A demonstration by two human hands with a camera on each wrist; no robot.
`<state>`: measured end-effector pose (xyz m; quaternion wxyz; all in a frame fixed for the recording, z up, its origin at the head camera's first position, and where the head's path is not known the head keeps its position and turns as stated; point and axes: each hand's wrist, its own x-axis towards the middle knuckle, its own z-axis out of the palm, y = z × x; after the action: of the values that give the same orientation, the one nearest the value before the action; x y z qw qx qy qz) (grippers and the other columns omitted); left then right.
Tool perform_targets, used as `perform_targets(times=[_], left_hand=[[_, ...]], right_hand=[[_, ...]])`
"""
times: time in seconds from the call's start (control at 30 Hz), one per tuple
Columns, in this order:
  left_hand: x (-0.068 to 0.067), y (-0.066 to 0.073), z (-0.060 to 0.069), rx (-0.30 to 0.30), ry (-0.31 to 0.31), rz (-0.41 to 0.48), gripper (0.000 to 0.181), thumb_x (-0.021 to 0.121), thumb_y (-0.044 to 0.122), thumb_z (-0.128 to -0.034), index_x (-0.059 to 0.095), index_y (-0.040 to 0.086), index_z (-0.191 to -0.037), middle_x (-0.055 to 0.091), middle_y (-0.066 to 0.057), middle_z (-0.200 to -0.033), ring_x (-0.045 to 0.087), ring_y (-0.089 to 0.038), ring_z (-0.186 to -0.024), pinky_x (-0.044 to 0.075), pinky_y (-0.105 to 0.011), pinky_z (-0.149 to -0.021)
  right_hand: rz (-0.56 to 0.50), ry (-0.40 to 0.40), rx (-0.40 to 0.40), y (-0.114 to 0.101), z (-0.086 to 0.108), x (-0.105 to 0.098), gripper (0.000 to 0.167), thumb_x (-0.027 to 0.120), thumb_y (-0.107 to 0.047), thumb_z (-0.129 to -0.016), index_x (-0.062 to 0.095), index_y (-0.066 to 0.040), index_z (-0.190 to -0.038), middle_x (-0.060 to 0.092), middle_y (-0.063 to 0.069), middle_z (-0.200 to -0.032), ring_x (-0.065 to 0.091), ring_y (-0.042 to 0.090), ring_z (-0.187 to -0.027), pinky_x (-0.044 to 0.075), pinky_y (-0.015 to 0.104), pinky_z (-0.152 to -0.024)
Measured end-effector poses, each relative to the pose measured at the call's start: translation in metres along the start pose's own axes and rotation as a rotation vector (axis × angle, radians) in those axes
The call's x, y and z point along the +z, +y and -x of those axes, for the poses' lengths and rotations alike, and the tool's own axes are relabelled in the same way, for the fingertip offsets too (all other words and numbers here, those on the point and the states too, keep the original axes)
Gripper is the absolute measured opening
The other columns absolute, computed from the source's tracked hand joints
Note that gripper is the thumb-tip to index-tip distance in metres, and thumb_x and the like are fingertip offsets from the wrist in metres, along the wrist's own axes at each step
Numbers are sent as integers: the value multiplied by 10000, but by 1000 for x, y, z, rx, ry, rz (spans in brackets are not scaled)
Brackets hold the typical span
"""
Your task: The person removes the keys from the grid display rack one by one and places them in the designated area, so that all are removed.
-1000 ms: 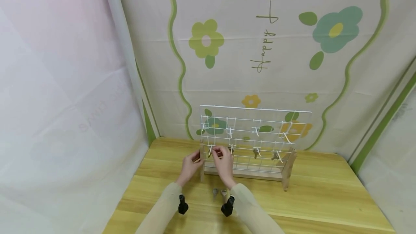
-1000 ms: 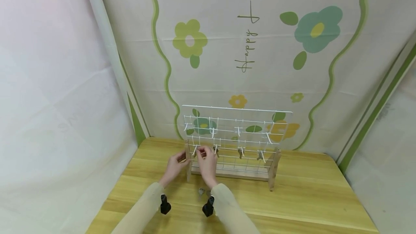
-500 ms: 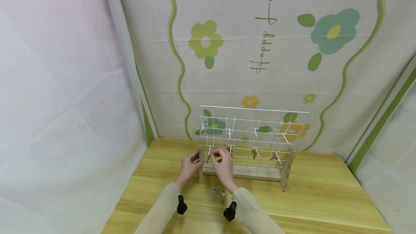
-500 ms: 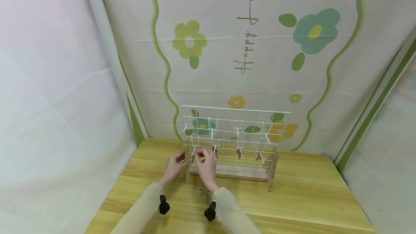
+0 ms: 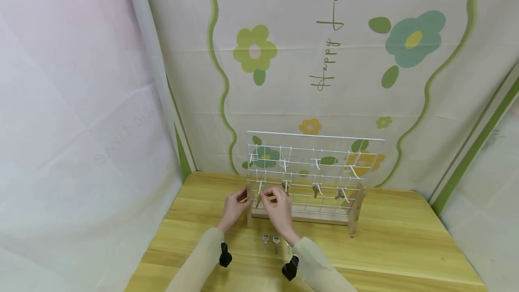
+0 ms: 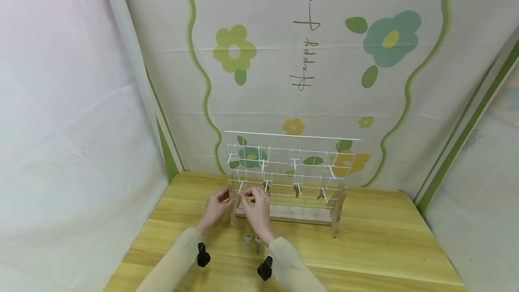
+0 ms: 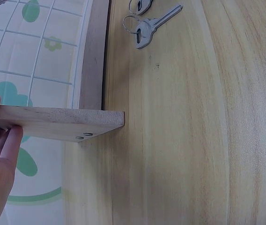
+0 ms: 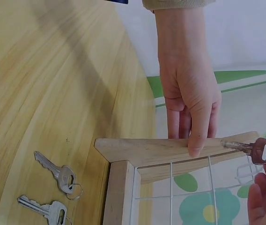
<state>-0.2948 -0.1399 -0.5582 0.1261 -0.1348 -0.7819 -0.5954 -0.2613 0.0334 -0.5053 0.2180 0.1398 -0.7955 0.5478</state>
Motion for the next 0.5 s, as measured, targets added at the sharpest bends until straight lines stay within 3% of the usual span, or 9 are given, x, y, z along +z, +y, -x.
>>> perform_targets(times=[0.17, 0.4, 0.5], left_hand=[[3, 5, -1, -93, -1, -31, 460, 676, -26, -898, 543, -148, -1321, 600, -352, -1282, 611, -482, -1183, 570, -498, -954], [0, 34, 4, -104, -20, -15, 440, 638, -93, -896, 519, -196, -1307, 579, -387, -1276, 580, -534, -1185, 553, -543, -956], [-2, 36, 5, -85, -18, -26, 431, 644, -94, -890, 527, -207, -1289, 588, -394, -1254, 591, -536, -1165, 568, -536, -934]], right_hand=[[-15, -18, -8, -3, 2, -4, 48, 715, -133, -902, 708, -86, -905, 724, 22, -920, 654, 152, -843, 591, 230, -714], [-73, -50, 8, -12, 4, -11, 77, 705, -121, -911, 699, -44, -911, 719, 44, -922, 664, 135, -807, 610, 231, -719], [-85, -56, 6, -14, 7, -14, 70, 709, -99, -902, 693, -31, -900, 724, 63, -912, 679, 140, -788, 615, 224, -708]])
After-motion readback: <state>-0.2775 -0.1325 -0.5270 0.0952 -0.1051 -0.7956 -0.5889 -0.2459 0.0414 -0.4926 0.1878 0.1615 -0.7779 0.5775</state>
